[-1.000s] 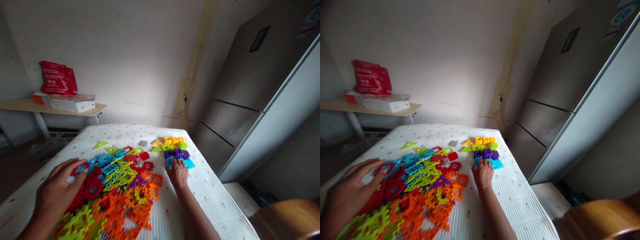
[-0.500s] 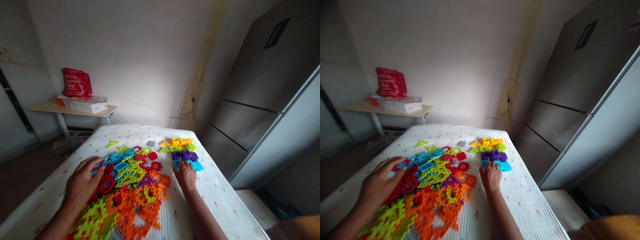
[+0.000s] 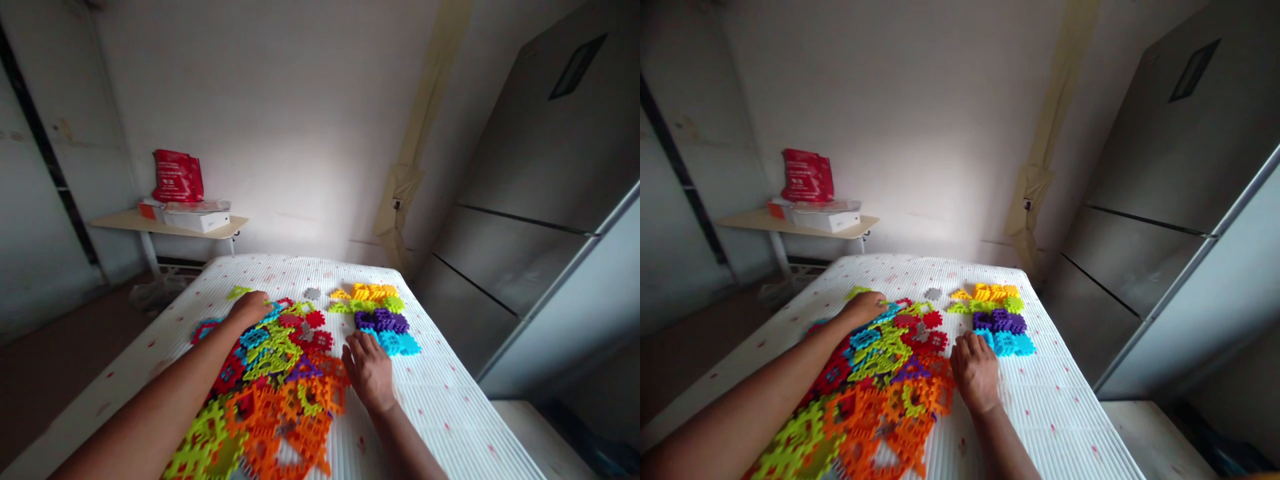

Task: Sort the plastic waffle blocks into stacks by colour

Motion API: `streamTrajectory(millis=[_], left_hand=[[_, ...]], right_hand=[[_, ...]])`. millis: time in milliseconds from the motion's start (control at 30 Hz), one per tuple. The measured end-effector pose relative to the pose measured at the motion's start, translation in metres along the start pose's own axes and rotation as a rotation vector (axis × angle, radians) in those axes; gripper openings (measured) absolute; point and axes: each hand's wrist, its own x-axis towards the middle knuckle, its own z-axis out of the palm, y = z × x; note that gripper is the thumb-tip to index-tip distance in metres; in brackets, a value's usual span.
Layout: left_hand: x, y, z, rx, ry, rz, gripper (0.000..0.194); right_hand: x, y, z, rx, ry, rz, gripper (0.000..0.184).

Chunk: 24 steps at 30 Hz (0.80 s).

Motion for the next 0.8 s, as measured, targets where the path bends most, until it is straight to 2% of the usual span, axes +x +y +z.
streamTrajectory(millis=[167,400,600,800], left_hand=[[0.011,0.01,0.017,0.065,-0.078,-0.027,0.033],[0.012,0.015,0.02,0.126,-0.045,-0.077,0.036],[0.012,0.018,0.012,0.051,-0.022,-0.091,0.028],[0.003,0.027,-0.011,-0.243,0.09,-0.063,0.004]], right_hand=[[-0.001,0.001,0.0,0.058,-0.002,0.005,0.02],[0.0,-0.002,-0.001,0.046,-0.042,-0.002,0.02],[-0.001,-0.007,0.003,0.008,-0.061,-0.021,0.015],[-0.001,-0.005,0.0,0.055,-0.051,0.025,0.017]])
